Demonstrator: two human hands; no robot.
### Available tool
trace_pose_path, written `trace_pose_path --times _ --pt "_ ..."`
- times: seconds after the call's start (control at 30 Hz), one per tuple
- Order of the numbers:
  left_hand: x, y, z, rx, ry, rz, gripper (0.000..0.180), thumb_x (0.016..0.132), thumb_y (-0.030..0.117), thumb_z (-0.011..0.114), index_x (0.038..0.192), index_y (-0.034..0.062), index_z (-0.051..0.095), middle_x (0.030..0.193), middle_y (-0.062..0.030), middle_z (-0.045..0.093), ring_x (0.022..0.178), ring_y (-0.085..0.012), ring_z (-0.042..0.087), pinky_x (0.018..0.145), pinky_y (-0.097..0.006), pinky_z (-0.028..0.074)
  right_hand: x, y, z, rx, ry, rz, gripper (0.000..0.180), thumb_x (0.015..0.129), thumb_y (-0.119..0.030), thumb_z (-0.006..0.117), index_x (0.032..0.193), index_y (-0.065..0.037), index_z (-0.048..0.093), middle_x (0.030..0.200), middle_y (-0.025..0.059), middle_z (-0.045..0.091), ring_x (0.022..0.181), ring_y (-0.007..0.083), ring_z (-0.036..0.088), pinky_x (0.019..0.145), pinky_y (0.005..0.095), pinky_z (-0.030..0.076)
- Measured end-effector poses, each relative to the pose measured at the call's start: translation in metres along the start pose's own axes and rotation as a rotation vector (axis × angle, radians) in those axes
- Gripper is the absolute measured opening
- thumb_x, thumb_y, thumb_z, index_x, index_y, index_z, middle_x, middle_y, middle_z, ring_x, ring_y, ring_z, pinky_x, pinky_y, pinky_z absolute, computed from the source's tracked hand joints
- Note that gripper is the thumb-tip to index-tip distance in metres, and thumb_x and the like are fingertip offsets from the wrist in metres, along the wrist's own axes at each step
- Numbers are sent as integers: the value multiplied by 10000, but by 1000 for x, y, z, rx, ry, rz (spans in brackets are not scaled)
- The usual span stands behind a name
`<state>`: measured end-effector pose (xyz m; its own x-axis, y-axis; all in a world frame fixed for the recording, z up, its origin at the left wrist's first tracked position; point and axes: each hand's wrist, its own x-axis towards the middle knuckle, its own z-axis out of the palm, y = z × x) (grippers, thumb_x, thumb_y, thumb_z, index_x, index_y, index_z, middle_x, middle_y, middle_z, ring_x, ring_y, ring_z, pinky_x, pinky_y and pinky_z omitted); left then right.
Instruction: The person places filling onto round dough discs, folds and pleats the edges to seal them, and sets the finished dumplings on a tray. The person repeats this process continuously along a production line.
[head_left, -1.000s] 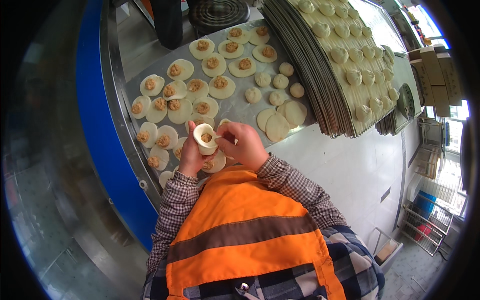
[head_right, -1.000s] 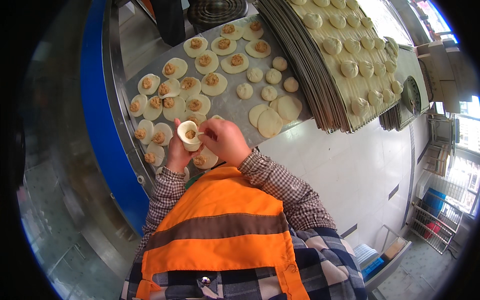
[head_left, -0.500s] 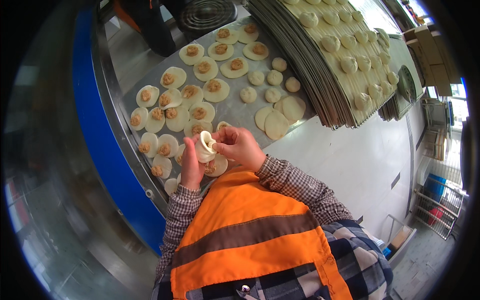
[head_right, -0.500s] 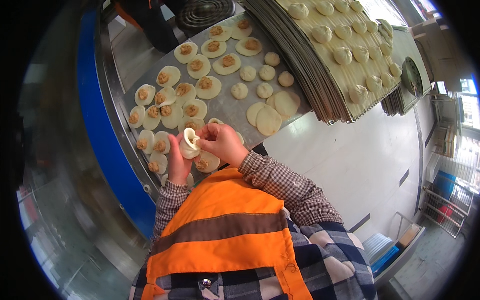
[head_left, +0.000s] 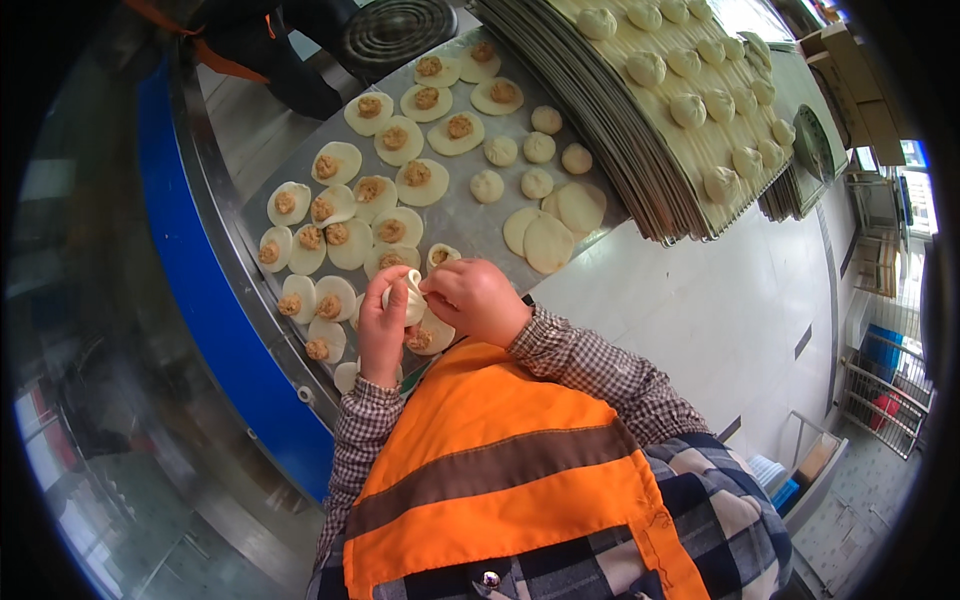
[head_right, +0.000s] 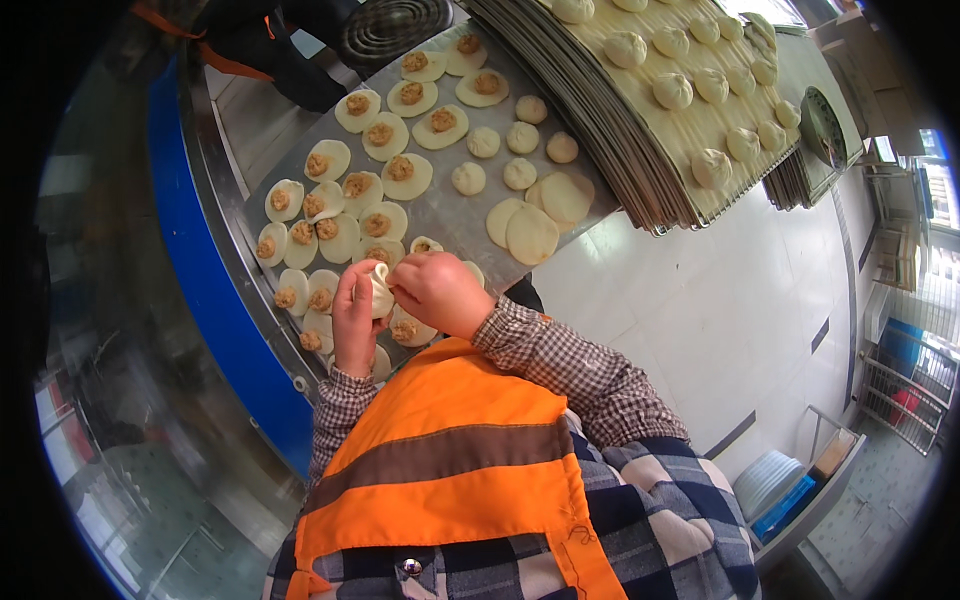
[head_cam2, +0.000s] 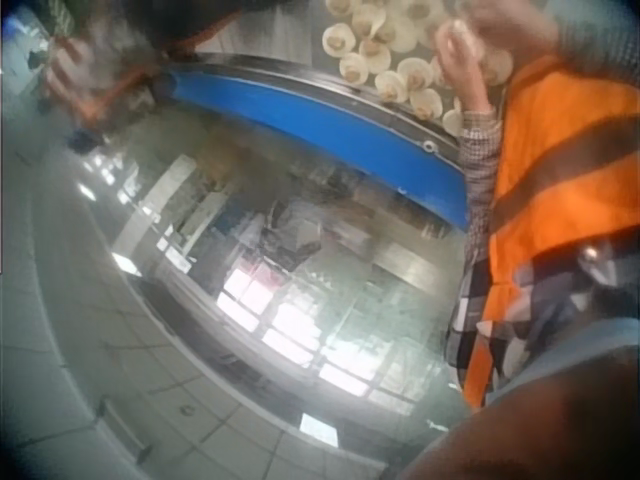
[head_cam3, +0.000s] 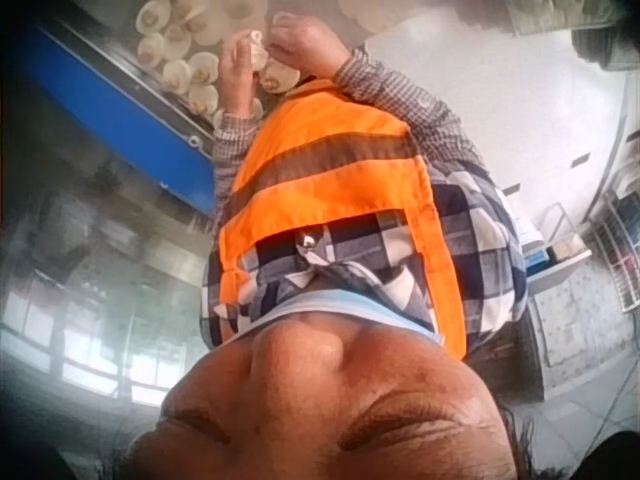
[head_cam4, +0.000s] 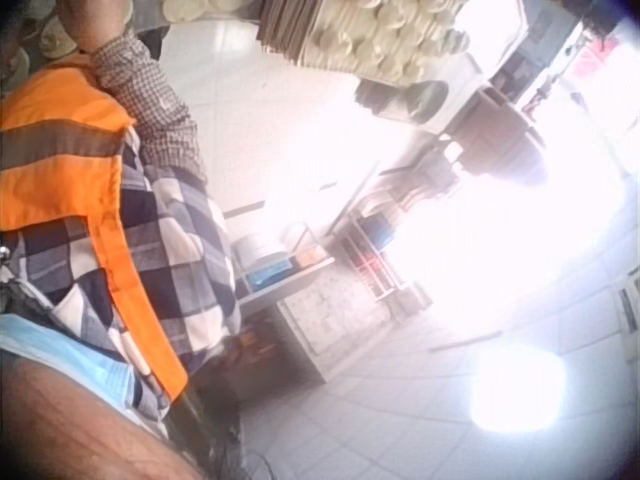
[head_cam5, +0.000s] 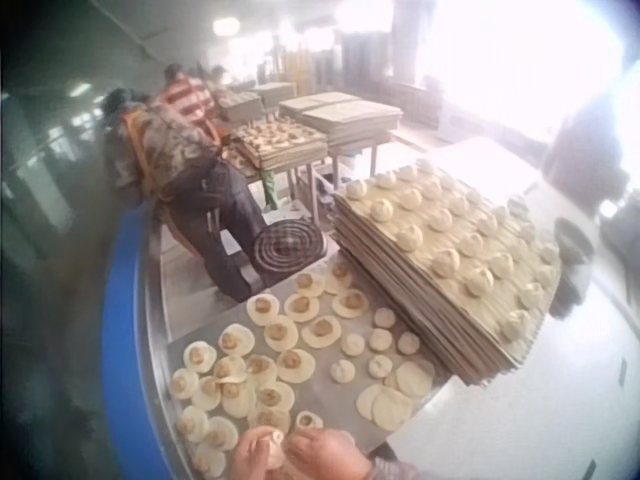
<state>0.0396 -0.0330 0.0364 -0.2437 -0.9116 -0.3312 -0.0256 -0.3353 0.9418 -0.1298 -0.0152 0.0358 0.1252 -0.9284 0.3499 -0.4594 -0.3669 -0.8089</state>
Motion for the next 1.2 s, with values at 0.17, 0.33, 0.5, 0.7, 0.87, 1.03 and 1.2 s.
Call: trace_pose_path --times 0.17,0.33,0.5,0.7,0.87,1.03,1.2 --pt "10 -1 -7 -113 -99 -207 555 993 538 404 1088 22 586 887 -29 613 753 -78 561 621 -203 448 -6 -3 0 424 -27 479 198 759 -58 698 942 -9 641 693 79 618 615 202 617 577 302 495" --pt "2 6 -1 -8 -170 164 540 978 521 464 1131 16 578 988 -54 608 891 -87 568 742 -206 473 -6 -2 2 758 2 762 173 752 -60 693 915 -27 647 701 80 617 627 210 617 587 313 497" --pt "5 13 6 -63 0 -235 520 985 573 374 955 88 561 725 16 562 505 -60 485 405 -197 316 -2 -2 -4 -9 19 -66 168 744 -57 693 904 -29 646 707 68 612 617 186 598 570 311 484" --pt "8 1 9 -89 -15 65 534 967 568 432 1046 55 554 860 -6 611 753 -109 578 649 -249 469 -3 -9 -10 364 -93 528 153 736 -63 691 875 -33 636 704 103 596 649 304 595 567 385 485" --pt "9 -3 16 94 109 78 384 972 400 549 1028 21 570 856 5 607 791 -90 549 780 -252 452 -2 -9 -9 -3 -9 -5 187 760 -66 693 938 -32 644 727 84 606 655 280 600 579 374 484" --pt "11 -7 22 -431 108 -194 384 1001 422 481 875 69 565 772 1 574 688 -82 554 587 -226 448 -7 -12 -9 145 -99 128 153 785 -102 666 912 -44 602 774 98 602 691 304 600 603 400 488" --pt "15 -18 17 -653 -124 -445 448 987 517 441 888 96 560 724 5 565 611 -96 549 496 -240 424 -9 -11 -14 -97 -105 -63 206 785 -130 671 954 -44 590 848 99 615 739 301 614 621 397 501"
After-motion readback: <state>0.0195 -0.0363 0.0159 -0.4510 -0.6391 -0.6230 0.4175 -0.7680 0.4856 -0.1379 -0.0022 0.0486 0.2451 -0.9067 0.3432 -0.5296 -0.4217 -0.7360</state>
